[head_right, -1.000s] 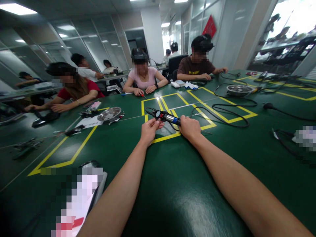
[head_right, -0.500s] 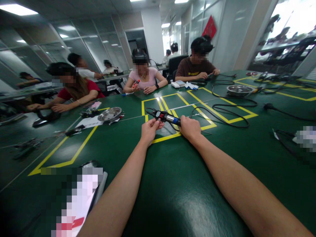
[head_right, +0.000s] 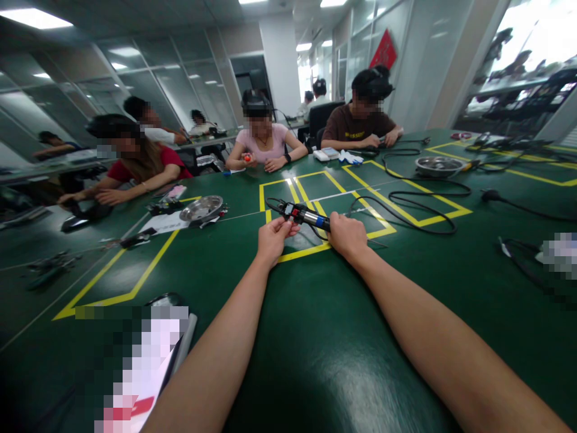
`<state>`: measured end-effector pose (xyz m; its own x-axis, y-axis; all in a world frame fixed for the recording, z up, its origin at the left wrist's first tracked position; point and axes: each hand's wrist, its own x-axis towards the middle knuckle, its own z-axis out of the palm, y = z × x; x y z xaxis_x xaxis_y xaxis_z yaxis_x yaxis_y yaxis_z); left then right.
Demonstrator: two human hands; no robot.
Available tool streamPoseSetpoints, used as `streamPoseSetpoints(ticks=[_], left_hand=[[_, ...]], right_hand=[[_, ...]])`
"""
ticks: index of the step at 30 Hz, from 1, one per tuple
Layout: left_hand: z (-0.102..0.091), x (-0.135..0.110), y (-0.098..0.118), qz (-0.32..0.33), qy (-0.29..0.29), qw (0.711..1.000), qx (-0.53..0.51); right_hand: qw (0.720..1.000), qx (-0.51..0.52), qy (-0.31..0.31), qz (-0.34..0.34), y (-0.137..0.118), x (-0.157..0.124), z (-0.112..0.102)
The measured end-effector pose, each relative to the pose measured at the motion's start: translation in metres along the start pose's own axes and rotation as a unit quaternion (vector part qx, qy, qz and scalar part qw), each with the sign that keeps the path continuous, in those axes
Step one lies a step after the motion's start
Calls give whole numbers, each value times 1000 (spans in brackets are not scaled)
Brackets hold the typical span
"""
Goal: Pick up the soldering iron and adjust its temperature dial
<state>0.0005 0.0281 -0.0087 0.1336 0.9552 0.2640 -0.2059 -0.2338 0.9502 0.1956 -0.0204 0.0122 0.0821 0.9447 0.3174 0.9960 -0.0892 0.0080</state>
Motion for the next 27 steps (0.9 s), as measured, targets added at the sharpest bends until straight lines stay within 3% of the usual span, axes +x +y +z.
streamPoseSetpoints(ticks=[9, 15, 27], left_hand=[[1, 0, -1, 9, 12, 1000, 21], [4, -2, 3, -4, 15, 1000, -25], [3, 1, 0, -9, -51, 986, -158]], right_hand=[[1000, -5, 11, -12, 1, 0, -1], [1000, -7, 5, -21, -1, -1, -4], [1000, 10, -15, -18, -10, -5, -19]])
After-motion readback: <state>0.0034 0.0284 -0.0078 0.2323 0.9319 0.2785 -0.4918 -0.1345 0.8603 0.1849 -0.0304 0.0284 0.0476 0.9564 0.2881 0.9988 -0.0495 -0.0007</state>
